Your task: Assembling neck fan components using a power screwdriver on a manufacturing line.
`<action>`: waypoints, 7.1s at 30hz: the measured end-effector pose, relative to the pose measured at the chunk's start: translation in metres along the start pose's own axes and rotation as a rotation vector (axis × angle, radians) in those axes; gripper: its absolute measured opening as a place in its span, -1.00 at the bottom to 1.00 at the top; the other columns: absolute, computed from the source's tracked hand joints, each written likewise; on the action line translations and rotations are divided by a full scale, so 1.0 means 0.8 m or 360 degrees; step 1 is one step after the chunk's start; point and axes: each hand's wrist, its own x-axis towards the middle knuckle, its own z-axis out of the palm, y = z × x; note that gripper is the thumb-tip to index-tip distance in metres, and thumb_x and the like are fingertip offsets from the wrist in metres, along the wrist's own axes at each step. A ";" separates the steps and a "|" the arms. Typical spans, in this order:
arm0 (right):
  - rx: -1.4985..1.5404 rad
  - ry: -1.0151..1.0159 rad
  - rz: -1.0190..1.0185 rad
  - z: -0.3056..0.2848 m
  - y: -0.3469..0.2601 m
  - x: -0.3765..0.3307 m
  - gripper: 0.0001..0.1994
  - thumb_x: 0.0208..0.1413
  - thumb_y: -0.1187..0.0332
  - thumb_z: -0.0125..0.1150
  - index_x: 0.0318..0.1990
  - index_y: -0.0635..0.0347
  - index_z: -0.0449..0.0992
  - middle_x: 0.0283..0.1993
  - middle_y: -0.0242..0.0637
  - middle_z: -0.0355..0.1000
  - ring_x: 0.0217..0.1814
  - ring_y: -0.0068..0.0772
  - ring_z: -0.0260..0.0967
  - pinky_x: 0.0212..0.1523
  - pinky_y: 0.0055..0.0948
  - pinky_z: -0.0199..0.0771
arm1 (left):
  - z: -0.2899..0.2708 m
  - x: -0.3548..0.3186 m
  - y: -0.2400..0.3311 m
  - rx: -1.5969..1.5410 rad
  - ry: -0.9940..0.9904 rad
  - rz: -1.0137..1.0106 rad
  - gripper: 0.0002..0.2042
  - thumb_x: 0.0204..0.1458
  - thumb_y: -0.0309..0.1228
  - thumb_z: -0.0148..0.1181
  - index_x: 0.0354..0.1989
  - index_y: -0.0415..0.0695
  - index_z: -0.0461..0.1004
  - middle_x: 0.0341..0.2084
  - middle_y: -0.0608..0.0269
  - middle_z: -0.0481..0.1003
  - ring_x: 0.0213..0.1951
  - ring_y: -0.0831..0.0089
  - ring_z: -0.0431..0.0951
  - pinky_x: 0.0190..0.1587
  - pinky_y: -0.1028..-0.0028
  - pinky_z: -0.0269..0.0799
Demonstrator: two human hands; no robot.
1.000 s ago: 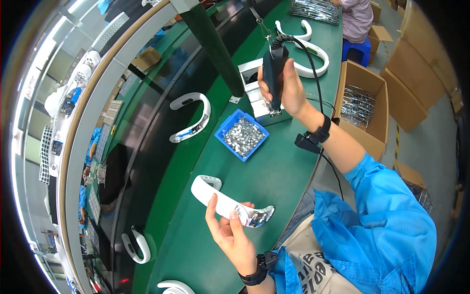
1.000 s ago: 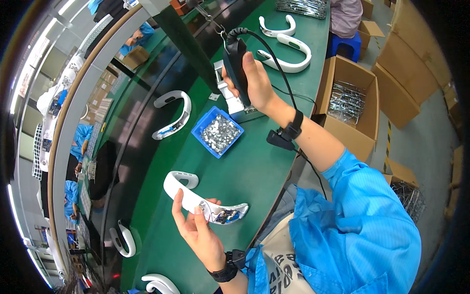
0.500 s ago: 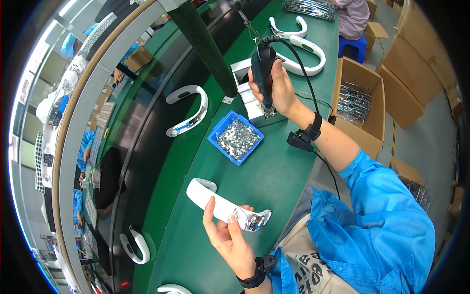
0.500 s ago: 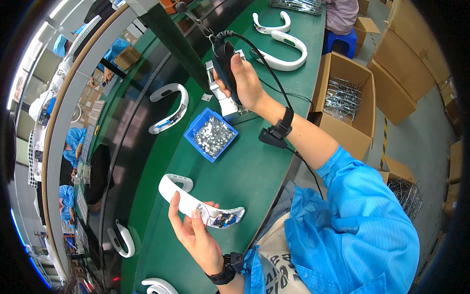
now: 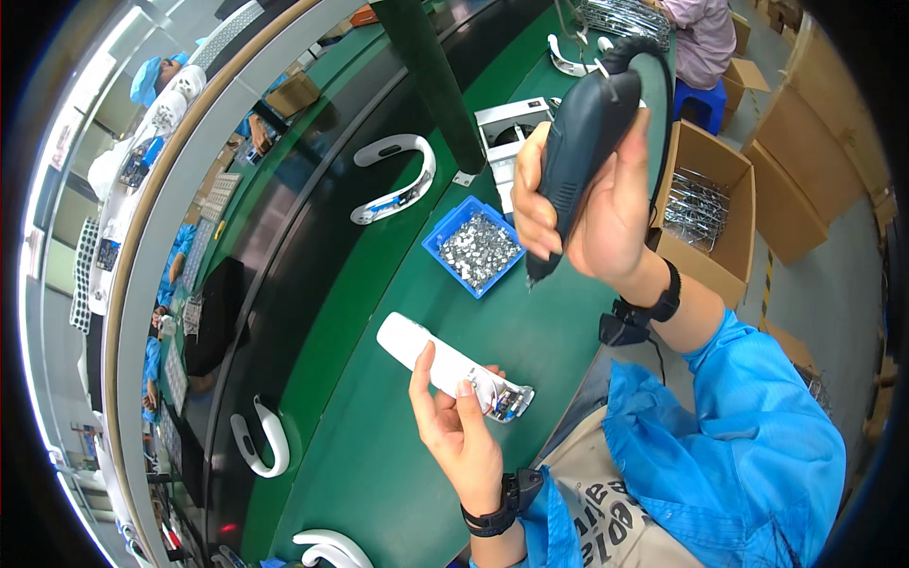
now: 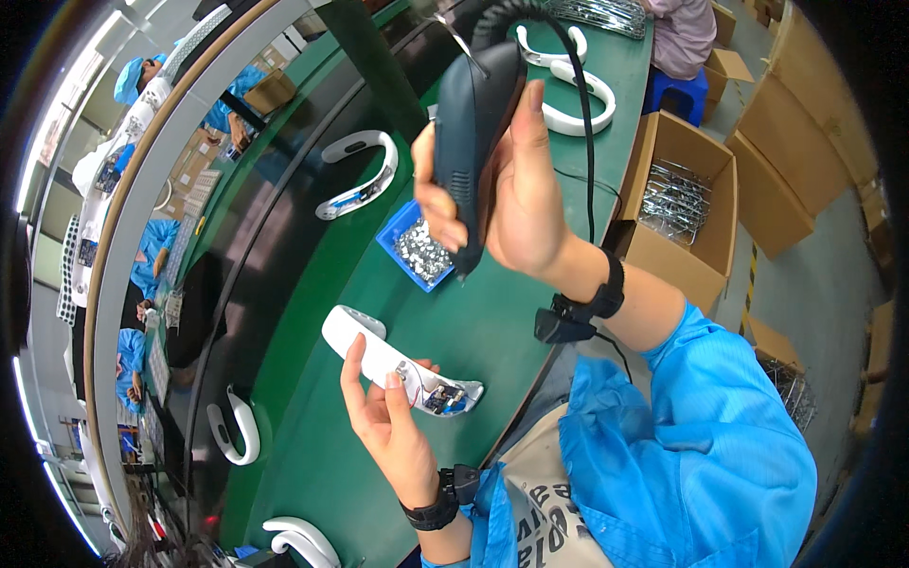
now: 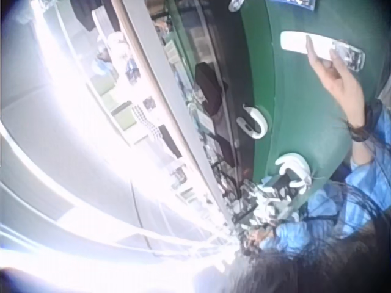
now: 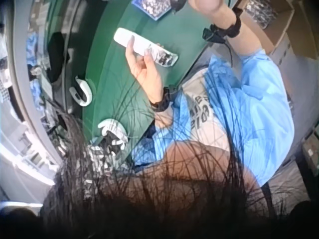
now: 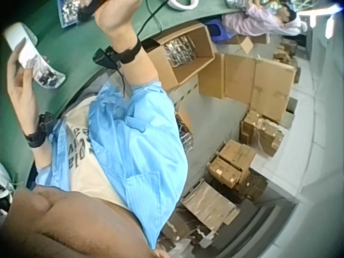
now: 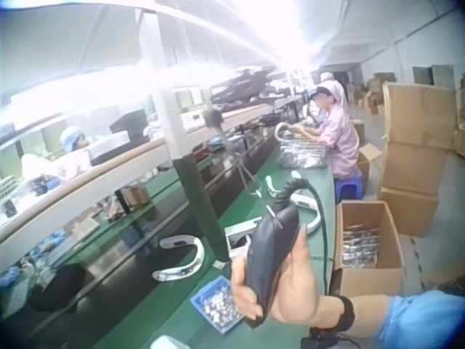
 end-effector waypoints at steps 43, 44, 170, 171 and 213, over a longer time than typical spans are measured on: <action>-0.0225 -0.0473 0.0403 0.104 0.064 -0.022 -0.21 0.41 -0.36 -0.09 -0.39 0.35 0.47 -0.60 -0.35 0.37 -0.59 -0.54 0.39 -0.54 -0.52 0.43 | -0.012 0.004 -0.007 0.0000 -0.0096 -0.0068 -0.57 0.42 -0.62 0.01 0.44 -0.28 0.27 -0.23 0.29 0.55 -0.22 0.60 0.55 -0.09 0.56 0.50; -0.0217 -0.0483 0.0399 0.102 0.067 -0.021 -0.21 0.41 -0.36 -0.09 -0.39 0.35 0.47 -0.60 -0.35 0.37 -0.59 -0.54 0.39 -0.54 -0.52 0.43 | -0.012 0.005 -0.008 0.0006 -0.0088 -0.0060 -0.57 0.42 -0.62 0.01 0.44 -0.28 0.27 -0.23 0.29 0.55 -0.22 0.60 0.55 -0.09 0.56 0.50; 0.0257 -0.0422 0.0035 0.100 0.062 -0.023 -0.04 0.13 -0.70 -0.16 -0.16 0.25 0.35 -0.50 -0.25 0.36 -0.63 -0.49 0.26 -0.62 -0.45 0.38 | -0.022 -0.007 -0.011 -0.0007 -0.0172 0.0016 -0.45 0.46 -0.56 0.02 0.58 -0.30 0.11 0.15 0.02 0.58 0.09 0.40 0.64 0.12 0.47 0.53; 0.0258 -0.0423 0.0036 0.100 0.062 -0.023 -0.04 0.13 -0.70 -0.16 -0.16 0.25 0.35 -0.50 -0.25 0.36 -0.63 -0.49 0.26 -0.62 -0.45 0.38 | -0.022 -0.007 -0.014 0.0020 -0.0150 0.0013 -0.45 0.46 -0.56 0.02 0.58 -0.30 0.12 0.13 0.02 0.59 0.08 0.40 0.65 0.12 0.47 0.53; 0.0185 -0.0373 0.0041 0.093 0.053 -0.029 -0.09 0.14 -0.70 -0.15 -0.16 0.18 0.34 -0.51 -0.29 0.33 -0.60 -0.41 0.33 -0.61 -0.36 0.38 | -0.021 -0.010 -0.034 0.0053 0.0060 0.0228 -0.87 0.38 -0.64 0.11 0.04 -0.30 0.37 -0.31 0.21 0.58 -0.33 0.68 0.54 -0.28 0.62 0.43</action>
